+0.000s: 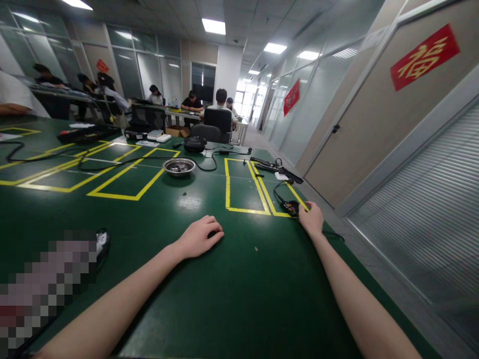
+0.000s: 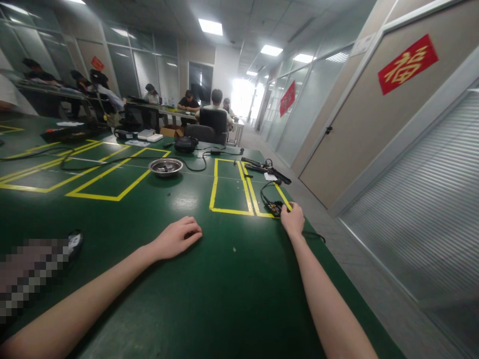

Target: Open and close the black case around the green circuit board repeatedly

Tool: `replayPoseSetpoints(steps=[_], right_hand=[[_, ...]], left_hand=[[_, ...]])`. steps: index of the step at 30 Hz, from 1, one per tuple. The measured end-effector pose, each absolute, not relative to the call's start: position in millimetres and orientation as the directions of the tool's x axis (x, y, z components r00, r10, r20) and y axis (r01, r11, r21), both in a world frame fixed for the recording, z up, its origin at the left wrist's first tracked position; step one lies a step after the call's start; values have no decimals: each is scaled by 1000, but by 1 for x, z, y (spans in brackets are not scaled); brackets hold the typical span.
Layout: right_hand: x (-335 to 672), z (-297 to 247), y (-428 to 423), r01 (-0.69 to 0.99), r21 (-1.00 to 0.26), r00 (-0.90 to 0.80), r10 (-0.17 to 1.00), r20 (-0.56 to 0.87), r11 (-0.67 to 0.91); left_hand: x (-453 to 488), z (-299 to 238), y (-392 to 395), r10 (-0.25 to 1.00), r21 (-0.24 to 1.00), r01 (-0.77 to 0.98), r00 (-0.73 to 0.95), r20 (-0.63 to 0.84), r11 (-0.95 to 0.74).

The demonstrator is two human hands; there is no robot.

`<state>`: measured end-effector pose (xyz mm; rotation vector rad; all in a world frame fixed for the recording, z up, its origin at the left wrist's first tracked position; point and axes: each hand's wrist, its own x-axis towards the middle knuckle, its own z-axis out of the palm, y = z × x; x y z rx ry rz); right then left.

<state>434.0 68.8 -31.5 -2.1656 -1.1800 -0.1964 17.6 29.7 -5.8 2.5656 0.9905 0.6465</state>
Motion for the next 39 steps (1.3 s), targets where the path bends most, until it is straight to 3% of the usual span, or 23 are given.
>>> replayPoseSetpoints(steps=[10,14,21,29,39], right_hand=[[414,-25,64,874,-392,445,798,406,-288],[416,-23,65,856,-461,444,787,429,-232],[420,-17,63,846,-466,488,725,486,-257],[432,-23,66,815,-427,536,788,303,-390],[428,-12,62,779,-544,529,792,304,-312]], left_hand=[[18,-3,30,694,457,541,659,291,-706],[18,-4,31,689,447,544,667,283,-710],[17,-5,31,684,443,539,668,294,-716],[18,-6,31,692,434,555,664,283,-710],[18,-6,31,690,435,551,660,295,-713]])
